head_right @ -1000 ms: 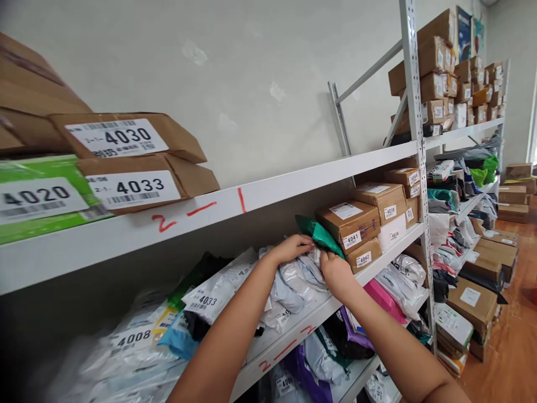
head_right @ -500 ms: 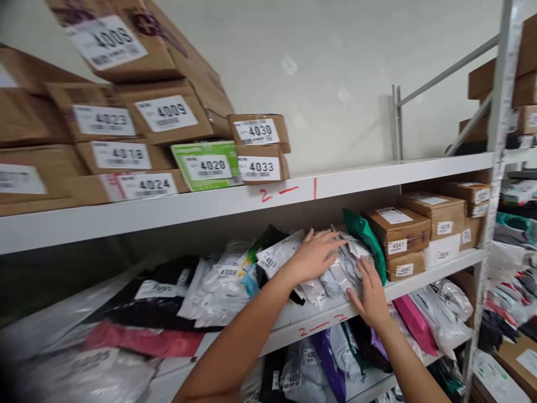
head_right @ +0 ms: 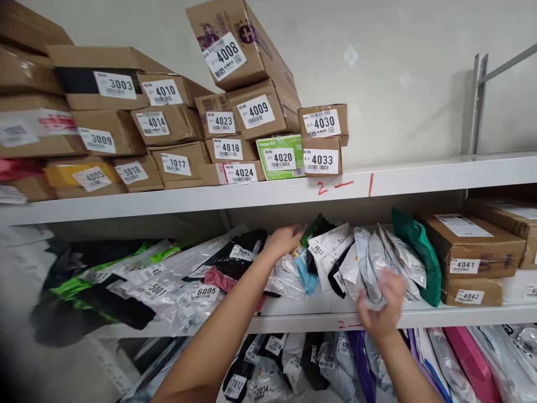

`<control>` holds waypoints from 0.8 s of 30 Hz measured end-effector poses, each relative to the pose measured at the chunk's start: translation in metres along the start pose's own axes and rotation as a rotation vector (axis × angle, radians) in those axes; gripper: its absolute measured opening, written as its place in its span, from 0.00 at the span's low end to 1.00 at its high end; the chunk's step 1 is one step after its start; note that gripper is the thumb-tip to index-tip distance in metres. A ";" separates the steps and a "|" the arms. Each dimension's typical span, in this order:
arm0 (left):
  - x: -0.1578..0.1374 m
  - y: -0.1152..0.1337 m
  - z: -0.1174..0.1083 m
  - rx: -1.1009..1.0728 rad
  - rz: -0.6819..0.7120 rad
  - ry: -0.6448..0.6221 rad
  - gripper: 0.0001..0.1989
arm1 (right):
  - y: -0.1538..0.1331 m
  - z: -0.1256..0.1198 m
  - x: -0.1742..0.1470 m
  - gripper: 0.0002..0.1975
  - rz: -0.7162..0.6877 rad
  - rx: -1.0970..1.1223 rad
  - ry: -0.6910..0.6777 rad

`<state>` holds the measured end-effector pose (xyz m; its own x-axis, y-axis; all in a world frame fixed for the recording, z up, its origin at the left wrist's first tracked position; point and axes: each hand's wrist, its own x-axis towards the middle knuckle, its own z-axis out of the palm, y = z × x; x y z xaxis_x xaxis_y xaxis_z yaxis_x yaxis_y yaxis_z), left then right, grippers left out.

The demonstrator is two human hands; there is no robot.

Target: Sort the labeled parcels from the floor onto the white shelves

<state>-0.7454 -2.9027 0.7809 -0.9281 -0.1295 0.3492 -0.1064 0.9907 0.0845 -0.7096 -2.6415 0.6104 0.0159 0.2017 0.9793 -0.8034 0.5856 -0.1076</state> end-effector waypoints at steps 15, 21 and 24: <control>0.006 0.017 0.023 0.150 0.034 -0.162 0.23 | -0.015 0.152 0.036 0.35 0.228 0.001 -0.907; 0.003 0.008 0.021 0.120 0.051 -0.191 0.23 | -0.002 0.152 0.027 0.31 0.211 0.109 -0.894; -0.001 0.011 0.018 0.118 0.083 -0.185 0.22 | -0.009 0.156 0.025 0.35 0.129 0.032 -0.875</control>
<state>-0.7520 -2.8912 0.7646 -0.9839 -0.0482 0.1723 -0.0578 0.9970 -0.0513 -0.7947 -2.7644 0.6630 -0.5267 -0.4159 0.7413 -0.7840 0.5747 -0.2346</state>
